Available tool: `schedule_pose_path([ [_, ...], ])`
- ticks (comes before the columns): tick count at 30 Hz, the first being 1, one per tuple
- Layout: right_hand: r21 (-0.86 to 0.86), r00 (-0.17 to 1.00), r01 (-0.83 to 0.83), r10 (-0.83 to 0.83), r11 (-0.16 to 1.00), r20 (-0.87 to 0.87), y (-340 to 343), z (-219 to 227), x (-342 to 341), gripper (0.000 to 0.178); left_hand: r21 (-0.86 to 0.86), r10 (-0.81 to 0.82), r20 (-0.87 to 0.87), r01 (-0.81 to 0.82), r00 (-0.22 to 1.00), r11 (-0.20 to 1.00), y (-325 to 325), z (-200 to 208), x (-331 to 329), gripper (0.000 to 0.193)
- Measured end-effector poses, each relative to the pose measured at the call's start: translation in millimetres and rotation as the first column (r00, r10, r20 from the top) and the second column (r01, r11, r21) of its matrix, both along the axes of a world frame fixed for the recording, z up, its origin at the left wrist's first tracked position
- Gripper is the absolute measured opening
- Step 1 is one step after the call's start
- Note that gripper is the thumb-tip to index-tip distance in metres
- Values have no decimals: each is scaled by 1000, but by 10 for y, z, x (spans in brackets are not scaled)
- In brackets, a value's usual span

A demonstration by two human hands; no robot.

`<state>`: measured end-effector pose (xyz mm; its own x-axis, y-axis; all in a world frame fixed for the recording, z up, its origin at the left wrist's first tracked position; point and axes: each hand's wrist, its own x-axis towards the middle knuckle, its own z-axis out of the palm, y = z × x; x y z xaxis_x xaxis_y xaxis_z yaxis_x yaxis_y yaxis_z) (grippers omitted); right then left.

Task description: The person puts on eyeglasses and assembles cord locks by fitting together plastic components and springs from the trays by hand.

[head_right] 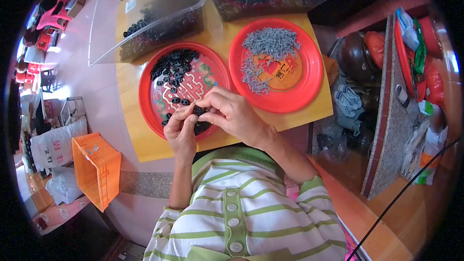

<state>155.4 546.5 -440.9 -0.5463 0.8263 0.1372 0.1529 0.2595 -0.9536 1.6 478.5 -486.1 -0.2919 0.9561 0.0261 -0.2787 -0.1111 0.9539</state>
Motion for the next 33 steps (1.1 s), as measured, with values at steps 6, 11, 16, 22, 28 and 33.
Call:
schedule_pose_path([
  [6,70,1000,-14,13,997,20,8,-28,-17,27,16,46,13,-47,999,999,10,32,55,17],
  [11,81,1000,-5,3,997,24,25,-69,-39,26,3,93,39,-93,995,996,38,84,93,15],
  [16,45,998,54,-52,998,-28,86,-74,-84,23,-41,68,-68,-71,995,997,100,64,-5,18],
  [22,288,904,422,-423,860,-61,807,289,38,19,-9,177,-474,-205,863,979,196,80,-459,20],
  [28,626,718,514,-694,586,59,1605,526,544,25,-107,26,-802,-187,596,977,206,214,-737,15],
  [33,542,707,625,-702,562,-87,1392,418,572,21,-129,10,-808,-193,590,973,318,155,-647,13],
])
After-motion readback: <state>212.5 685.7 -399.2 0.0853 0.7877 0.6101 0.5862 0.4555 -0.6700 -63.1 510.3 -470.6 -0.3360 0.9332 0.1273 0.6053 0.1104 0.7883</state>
